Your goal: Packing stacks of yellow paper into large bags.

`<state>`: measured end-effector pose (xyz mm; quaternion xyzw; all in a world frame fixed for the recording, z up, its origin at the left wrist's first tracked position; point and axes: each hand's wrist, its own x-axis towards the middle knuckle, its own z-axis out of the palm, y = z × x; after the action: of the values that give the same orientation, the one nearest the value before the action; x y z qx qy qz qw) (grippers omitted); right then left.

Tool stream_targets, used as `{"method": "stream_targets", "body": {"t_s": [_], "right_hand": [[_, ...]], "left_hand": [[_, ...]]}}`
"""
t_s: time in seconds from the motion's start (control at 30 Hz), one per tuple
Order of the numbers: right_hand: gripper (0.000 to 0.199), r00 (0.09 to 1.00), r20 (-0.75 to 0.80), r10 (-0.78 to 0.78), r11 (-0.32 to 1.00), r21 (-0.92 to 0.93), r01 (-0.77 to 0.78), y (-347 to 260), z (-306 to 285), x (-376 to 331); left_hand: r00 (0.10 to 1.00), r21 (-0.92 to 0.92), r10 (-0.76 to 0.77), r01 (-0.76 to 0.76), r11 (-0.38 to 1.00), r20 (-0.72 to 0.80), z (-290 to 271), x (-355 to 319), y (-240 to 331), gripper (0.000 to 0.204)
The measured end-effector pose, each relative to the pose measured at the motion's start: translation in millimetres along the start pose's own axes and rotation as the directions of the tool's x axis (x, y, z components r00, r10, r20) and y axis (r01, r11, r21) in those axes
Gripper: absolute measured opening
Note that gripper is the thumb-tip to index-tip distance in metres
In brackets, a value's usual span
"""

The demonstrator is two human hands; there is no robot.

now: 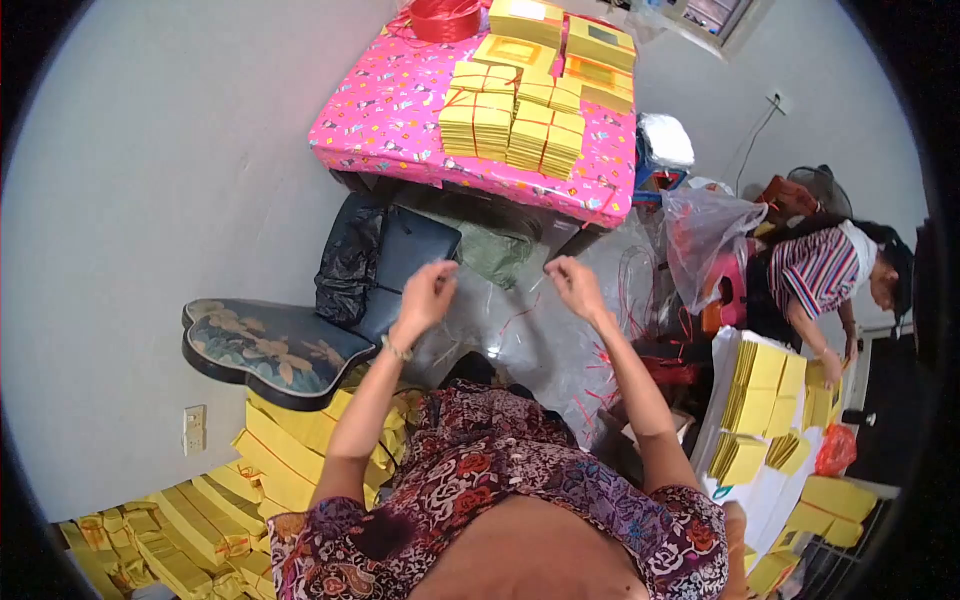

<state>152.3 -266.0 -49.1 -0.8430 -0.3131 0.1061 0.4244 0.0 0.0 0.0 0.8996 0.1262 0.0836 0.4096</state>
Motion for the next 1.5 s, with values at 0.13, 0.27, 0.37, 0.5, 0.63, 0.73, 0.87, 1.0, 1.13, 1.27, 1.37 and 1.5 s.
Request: {"method": "stream_targets", "body": {"t_s": [0.13, 0.27, 0.37, 0.5, 0.63, 0.73, 0.87, 1.0, 1.13, 1.27, 1.37, 1.5], "right_hand": [[0.013, 0.999, -0.016, -0.032, 0.995, -0.098, 0.030, 7.1, -61.6, 98.0], [0.012, 0.999, -0.020, 0.024, 0.999, -0.038, -0.025, 21.0, -73.5, 172.8], [0.012, 0.999, -0.024, 0.046, 0.997, -0.056, -0.047, 33.4, -83.1, 223.1], [0.015, 0.999, 0.000, 0.046, 0.985, -0.164, -0.046, 53.1, -91.9, 288.1], [0.018, 0.995, 0.057, 0.081, 0.971, -0.230, -0.066, 82.5, -91.9, 334.4], [0.022, 0.988, 0.137, 0.078, 0.962, -0.270, -0.038, 88.0, -94.4, 358.0], [0.023, 0.959, 0.263, 0.102, 0.932, -0.364, 0.001, 88.1, -97.8, 379.0], [0.023, 0.899, 0.420, 0.125, 0.923, -0.382, 0.050, 89.1, -103.7, 386.6], [0.021, 0.908, 0.400, 0.122, 0.954, -0.299, 0.004, 88.8, -102.4, 387.9], [0.021, 0.857, 0.513, 0.049, 0.947, -0.297, 0.124, 103.0, -106.0, 392.9], [0.020, 0.817, 0.575, -0.029, 0.931, -0.282, 0.232, 103.1, -105.5, 396.0], [0.017, 0.833, 0.531, -0.154, 0.872, -0.323, 0.367, 98.6, -104.7, 387.4]], "left_hand": [[0.985, 0.101, 0.146, -0.136, 0.986, -0.094, 2.7, 124.4, -5.4, 0.024], [0.991, 0.163, 0.125, -0.116, 0.980, -0.048, -6.5, 233.2, -14.1, 0.024], [0.987, 0.221, 0.139, -0.119, 0.968, -0.076, -4.9, 302.6, -17.6, 0.023], [0.984, 0.299, 0.169, -0.146, 0.943, -0.050, 4.4, 370.8, -21.7, 0.022], [0.973, 0.409, 0.216, -0.228, 0.884, 0.076, 18.5, 414.9, -21.3, 0.019], [0.956, 0.432, 0.275, -0.294, 0.852, 0.107, 26.8, 433.2, -28.2, 0.020], [0.941, 0.482, 0.328, -0.329, 0.812, 0.089, 37.3, 445.2, -42.3, 0.021], [0.971, 0.443, 0.143, -0.215, 0.870, 0.190, 42.0, 452.6, -40.4, 0.024], [0.963, 0.400, 0.117, -0.210, 0.892, 0.244, 41.0, 457.0, -45.2, 0.024], [0.927, 0.415, 0.064, -0.227, 0.881, 0.371, 42.3, 465.3, -41.6, 0.023], [0.901, 0.426, 0.135, -0.322, 0.846, 0.412, 38.4, 466.9, -41.8, 0.021], [0.917, 0.401, 0.134, -0.291, 0.869, 0.375, 36.3, 456.1, -36.7, 0.021]]}}
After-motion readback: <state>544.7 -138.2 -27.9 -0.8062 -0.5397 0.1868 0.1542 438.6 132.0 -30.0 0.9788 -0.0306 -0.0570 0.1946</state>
